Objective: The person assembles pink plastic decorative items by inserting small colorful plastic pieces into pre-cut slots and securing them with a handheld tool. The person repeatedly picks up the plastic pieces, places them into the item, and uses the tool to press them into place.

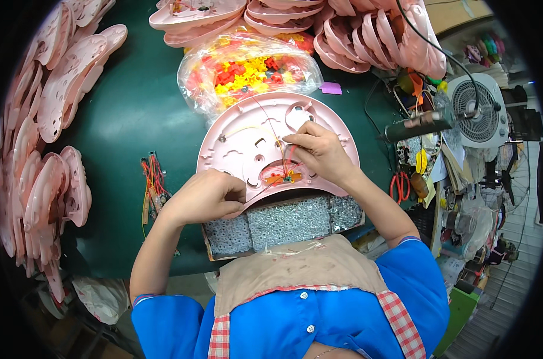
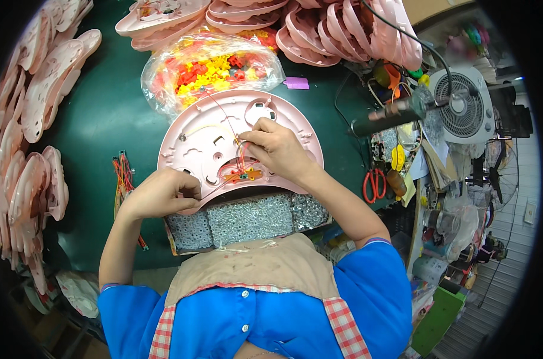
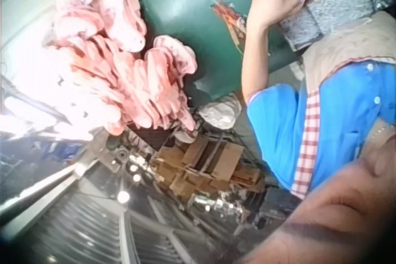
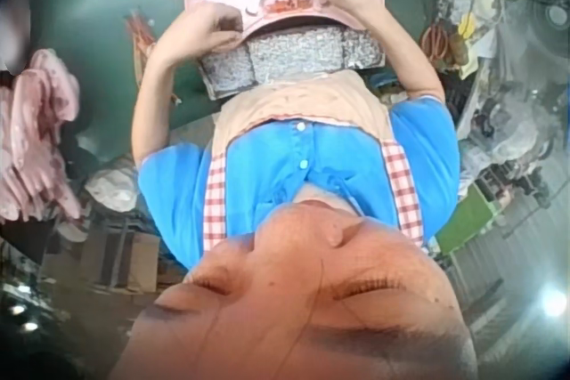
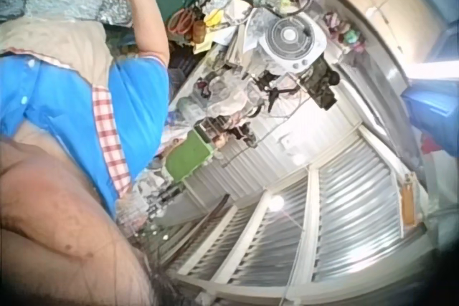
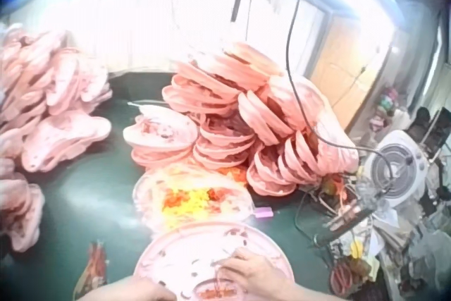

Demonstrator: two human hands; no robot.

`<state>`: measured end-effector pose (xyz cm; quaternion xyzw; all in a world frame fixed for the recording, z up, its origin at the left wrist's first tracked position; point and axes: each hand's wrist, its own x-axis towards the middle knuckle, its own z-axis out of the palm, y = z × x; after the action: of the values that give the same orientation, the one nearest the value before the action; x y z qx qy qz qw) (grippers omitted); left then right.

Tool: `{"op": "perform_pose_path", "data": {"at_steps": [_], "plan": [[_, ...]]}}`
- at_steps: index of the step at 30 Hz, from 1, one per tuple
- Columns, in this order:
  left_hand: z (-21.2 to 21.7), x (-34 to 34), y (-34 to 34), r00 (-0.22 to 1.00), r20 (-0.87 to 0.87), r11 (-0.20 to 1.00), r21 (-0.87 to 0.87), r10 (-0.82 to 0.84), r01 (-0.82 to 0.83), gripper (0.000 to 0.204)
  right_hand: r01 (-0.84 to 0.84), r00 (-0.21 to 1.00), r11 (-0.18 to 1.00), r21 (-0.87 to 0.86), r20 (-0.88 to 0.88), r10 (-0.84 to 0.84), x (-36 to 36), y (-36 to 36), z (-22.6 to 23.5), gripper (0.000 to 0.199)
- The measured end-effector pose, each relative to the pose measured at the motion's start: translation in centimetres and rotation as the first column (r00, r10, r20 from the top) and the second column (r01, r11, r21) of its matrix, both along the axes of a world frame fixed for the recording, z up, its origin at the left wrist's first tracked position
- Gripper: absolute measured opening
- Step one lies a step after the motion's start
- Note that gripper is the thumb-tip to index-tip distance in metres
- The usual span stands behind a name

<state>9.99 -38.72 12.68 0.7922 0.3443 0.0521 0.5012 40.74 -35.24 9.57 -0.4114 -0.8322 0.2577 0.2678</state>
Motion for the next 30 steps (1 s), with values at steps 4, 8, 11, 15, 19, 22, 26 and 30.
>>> {"op": "perform_pose_path", "data": {"at_steps": [4,8,11,15,19,22,26,30], "plan": [[-1.5,2.3,0.1,0.957,0.091,0.945,0.162,0.274,-0.286,0.015,0.024,0.986,0.999,-0.028,-0.161,-0.028,-0.8,0.1,-0.5,0.029],[-4.5,5.3,1.5,0.899,0.19,0.831,0.345,0.394,-0.437,0.014,-0.027,0.993,0.99,-0.138,0.113,0.043,-0.2,0.2,0.7,0.025],[-6.2,5.3,1.8,0.928,0.166,0.761,0.533,0.334,-0.37,0.013,-0.084,0.966,0.951,-0.298,0.209,0.151,0.8,0.3,2.7,0.02],[-6.8,5.1,2.0,0.96,0.03,0.754,0.613,0.277,-0.237,0.009,-0.127,0.911,0.799,-0.587,0.251,0.328,3.1,0.8,6.7,0.018],[-7.1,5.3,1.4,0.956,0.038,0.735,0.631,0.293,-0.25,0.01,-0.184,0.705,0.973,0.136,0.708,0.034,4.1,0.4,6.5,0.015],[-5.4,5.3,1.3,0.947,-0.128,0.773,0.615,0.295,-0.157,0.013,0.15,0.875,0.987,0.062,0.457,-0.162,3.2,0.6,4.6,0.013],[-4.7,5.6,0.1,0.902,-0.324,0.705,0.709,0.286,0.031,0.017,-0.085,0.995,0.99,-0.113,-0.063,0.079,1.3,0.6,1.4,0.027],[-5.3,5.0,0.0,0.928,-0.215,0.713,0.697,0.303,-0.071,0.022,-0.068,0.994,0.975,-0.209,-0.097,0.049,-0.7,0.9,0.4,0.026]]}}
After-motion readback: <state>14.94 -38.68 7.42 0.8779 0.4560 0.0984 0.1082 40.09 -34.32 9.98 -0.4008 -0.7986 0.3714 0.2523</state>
